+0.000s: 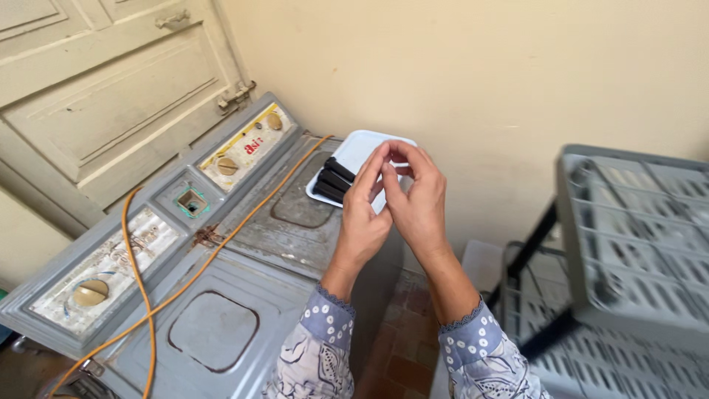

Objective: The person disassembles a grey plastic multi-tier shelf rack by hand, pulling black cylindrical leg connectors off the shelf posts, separating the shelves from the frame, and stacking the shelves and connectors on the washing machine and a white tray.

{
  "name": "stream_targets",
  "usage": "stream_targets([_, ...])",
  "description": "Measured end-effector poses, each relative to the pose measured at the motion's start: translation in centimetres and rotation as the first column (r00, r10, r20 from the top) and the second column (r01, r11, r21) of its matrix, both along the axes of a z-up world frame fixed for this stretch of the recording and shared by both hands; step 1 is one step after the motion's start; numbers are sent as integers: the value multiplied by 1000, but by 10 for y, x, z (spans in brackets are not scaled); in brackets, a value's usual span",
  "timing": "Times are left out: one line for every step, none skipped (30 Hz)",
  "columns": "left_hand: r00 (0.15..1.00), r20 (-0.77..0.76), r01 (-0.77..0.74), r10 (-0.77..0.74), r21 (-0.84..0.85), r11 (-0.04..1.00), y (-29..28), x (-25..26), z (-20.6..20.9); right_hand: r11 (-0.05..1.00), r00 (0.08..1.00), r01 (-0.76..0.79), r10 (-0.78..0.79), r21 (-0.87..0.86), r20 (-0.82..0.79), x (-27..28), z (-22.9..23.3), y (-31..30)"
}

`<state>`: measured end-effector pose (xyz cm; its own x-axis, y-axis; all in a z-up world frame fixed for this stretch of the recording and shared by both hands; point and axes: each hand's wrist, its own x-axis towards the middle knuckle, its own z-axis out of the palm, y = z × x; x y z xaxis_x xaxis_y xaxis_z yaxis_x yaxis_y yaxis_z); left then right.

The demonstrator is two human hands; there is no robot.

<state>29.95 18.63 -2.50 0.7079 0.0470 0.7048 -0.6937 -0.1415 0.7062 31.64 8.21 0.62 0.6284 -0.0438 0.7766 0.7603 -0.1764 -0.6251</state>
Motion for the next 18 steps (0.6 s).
stream_targets([1000,10,11,-11,9,1000,-10,-17,11,999,999,28,-28,-15,27,-18,11,-10])
stream_targets([999,35,40,-40,4,999,-21,-33,21,998,997,56,-54,-28,54,-37,21,-21])
stream_targets([996,60,70,-70,0,998,-31,-49,31,997,995,69,-67,-36,75,-55,29,-32])
stream_targets([991,85,101,-100,-6,995,-42,-64,39,995,992,85,-80,-47,95,-72,37,-43])
stream_targets([989,88,119,-118,-6,993,-53,-80,46,993,989,101,-94,-58,115,-89,44,-53])
stream_targets([986,92,137,-136,-4,991,-65,-93,51,987,985,139,-130,-76,118,-105,49,-64])
stream_targets([983,96,155,-154,-1,988,-76,-106,55,980,979,177,-166,-94,121,-120,52,-76])
stream_targets([981,103,163,-163,6,987,-87,-118,59,969,971,218,-204,-112,124,-133,57,-87])
stream_targets([979,110,172,-172,14,985,-97,-129,62,964,964,238,-220,-118,149,-145,60,-97])
stream_targets([976,115,182,-184,23,983,-108,-139,64,958,956,260,-238,-122,172,-156,62,-109])
stream_targets([975,123,185,-188,29,982,-119,-147,65,951,947,282,-255,-126,196,-166,64,-121])
stream_targets([972,131,191,-194,36,981,-131,-154,67,946,944,294,-265,-134,197,-175,66,-132])
stream_targets([970,139,197,-201,43,979,-142,-159,68,941,941,306,-276,-143,199,-182,68,-144])
stream_targets([964,141,221,-224,36,975,-154,-164,69,935,936,320,-287,-152,203,-189,70,-157])
stream_targets([958,142,246,-247,29,969,-166,-168,70,927,933,338,-308,-164,184,-195,72,-169])
stream_targets([952,144,268,-269,23,963,-176,-171,71,919,930,354,-328,-175,164,-202,73,-179])
stream_targets([953,124,276,-278,28,961,-187,-173,72,910,927,370,-347,-187,144,-207,74,-189])
stream_targets([953,100,283,-285,34,959,-200,-175,72,898,918,393,-369,-197,149,-211,75,-201])
